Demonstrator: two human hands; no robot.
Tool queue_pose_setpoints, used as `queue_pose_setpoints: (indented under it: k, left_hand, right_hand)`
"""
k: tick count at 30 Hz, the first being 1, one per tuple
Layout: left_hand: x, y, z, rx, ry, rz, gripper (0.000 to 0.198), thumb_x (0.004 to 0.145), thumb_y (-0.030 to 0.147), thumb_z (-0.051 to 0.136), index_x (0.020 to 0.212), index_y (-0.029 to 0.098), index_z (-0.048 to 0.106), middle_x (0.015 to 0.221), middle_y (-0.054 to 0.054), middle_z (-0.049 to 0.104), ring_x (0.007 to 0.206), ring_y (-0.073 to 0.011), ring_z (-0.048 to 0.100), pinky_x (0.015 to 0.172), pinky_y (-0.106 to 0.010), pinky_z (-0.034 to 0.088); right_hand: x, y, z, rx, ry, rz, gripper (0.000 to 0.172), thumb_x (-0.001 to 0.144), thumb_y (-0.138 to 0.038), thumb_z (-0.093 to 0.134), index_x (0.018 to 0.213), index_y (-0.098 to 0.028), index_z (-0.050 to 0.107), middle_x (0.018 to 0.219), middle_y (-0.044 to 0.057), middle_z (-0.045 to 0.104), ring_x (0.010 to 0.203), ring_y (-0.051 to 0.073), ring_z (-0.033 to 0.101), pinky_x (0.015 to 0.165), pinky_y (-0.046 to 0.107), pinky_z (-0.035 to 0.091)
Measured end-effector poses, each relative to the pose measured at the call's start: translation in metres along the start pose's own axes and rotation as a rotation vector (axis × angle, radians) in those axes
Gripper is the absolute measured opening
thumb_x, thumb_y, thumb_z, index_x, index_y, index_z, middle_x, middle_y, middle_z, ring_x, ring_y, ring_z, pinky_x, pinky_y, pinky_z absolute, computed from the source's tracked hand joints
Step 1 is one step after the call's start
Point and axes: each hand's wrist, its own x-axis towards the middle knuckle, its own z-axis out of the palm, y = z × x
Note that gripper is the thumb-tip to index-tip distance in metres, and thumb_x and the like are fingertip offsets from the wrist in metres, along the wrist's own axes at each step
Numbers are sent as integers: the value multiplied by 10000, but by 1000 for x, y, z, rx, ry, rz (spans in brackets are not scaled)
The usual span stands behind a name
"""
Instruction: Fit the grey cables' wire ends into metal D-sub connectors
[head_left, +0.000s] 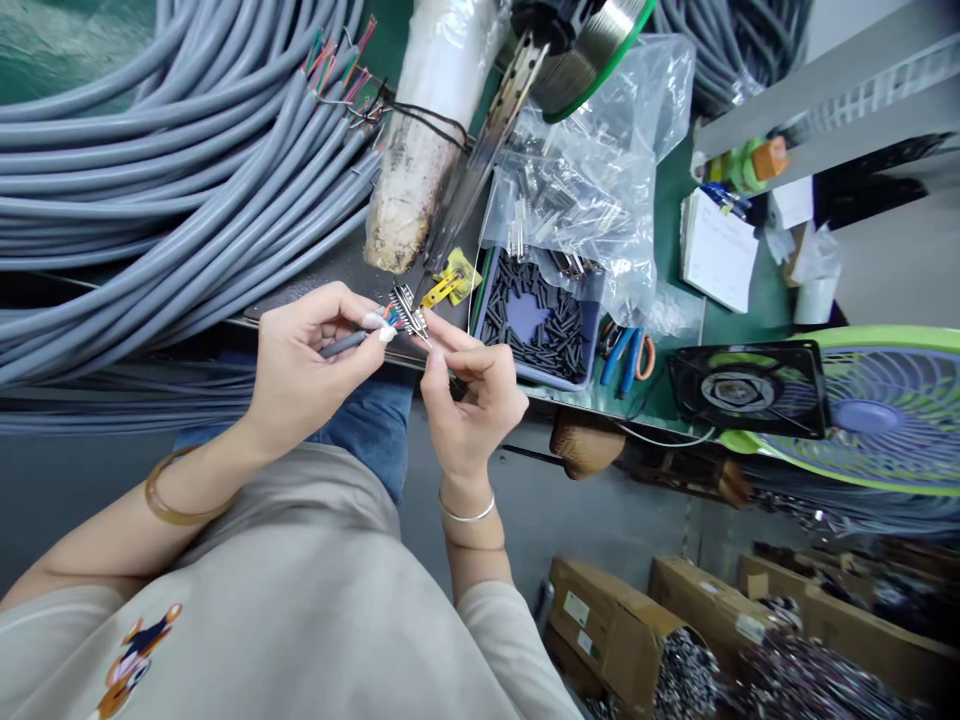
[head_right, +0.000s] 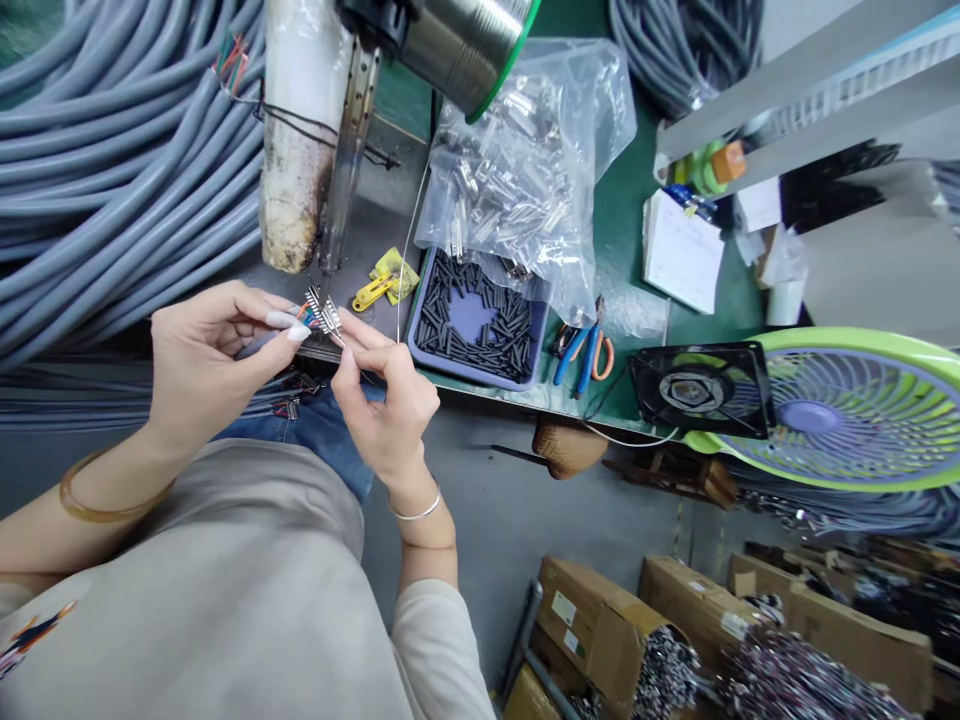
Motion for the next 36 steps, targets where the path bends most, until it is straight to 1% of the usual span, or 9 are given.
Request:
queue_pose_setpoints:
  k: [5,9,12,16,22,26,29,33,36]
  left_hand:
    - [5,2,3,41,1,17,100,759,178,775,750,194,677,830,-13,747,801,-143,718,716,-243,599]
    - [8,4,3,39,6,30,81,775,188,772,754,195,694,800,-7,734,776,-134,706,714,-242,597]
    - [9,6,2,54,17,29,106,777,205,793,750,194,691,788,-2,721,746,-127,693,697,-245,593]
    - [8,9,-1,74,15,23,132,796,251,810,775,198,691,818,-13,732,777,-147,710,723,-274,613]
    - [6,10,-3,65,-9,16,120,824,249,802,803,198,695,852,-22,744,798,-155,720,729,-285,620]
    - [6,12,-1,48,2,3,150,808,264,823,797,199,689,838,-19,736,791,-159,715,727,-296,624]
    - [7,12,-1,32,1,-8,149,798,247,830,796,194,691,837,-14,727,788,-149,714,725,-280,616]
    - [8,10,-3,-3,-11,-16,136,786,206,830,794,180,697,854,-14,731,804,-134,723,751,-254,611]
    - [9,8,-5,22,-17,-37,136,774,214,835,781,172,706,836,-16,734,769,-130,717,700,-237,600]
  right_hand:
    - [8,1,2,41,10,50,118,1008,-234,597,929,-237,509,1195,97,788,1038,210,796,819,344,699]
    - [13,2,3,97,18,33,116,1002,-222,607,930,-240,517,1190,85,787,1102,214,779,845,344,702]
    - [16,0,3,76,16,23,117,1004,-228,605,922,-245,524,1181,76,790,1086,212,783,833,343,705]
    - [20,-4,1,16,10,2,125,1001,-236,619,910,-243,533,1186,81,790,1069,224,788,825,371,704]
    - [25,-7,-3,-11,-27,-57,69,980,-179,648,956,-237,620,1184,49,791,1047,204,790,861,358,686]
    - [27,-6,-5,-30,-55,-102,122,966,-151,659,1026,-256,674,1192,21,786,1091,200,776,935,371,671]
    - [27,-6,-4,-98,-54,-137,148,968,-155,660,1058,-268,691,1197,17,784,1089,203,777,965,383,663]
    - [27,-9,-2,-198,-23,-207,85,963,-169,672,977,-254,673,1173,36,795,1006,204,797,862,358,688]
    - [26,-8,-1,-189,-17,-193,108,954,-158,684,907,-242,635,1152,41,804,910,175,804,783,303,685]
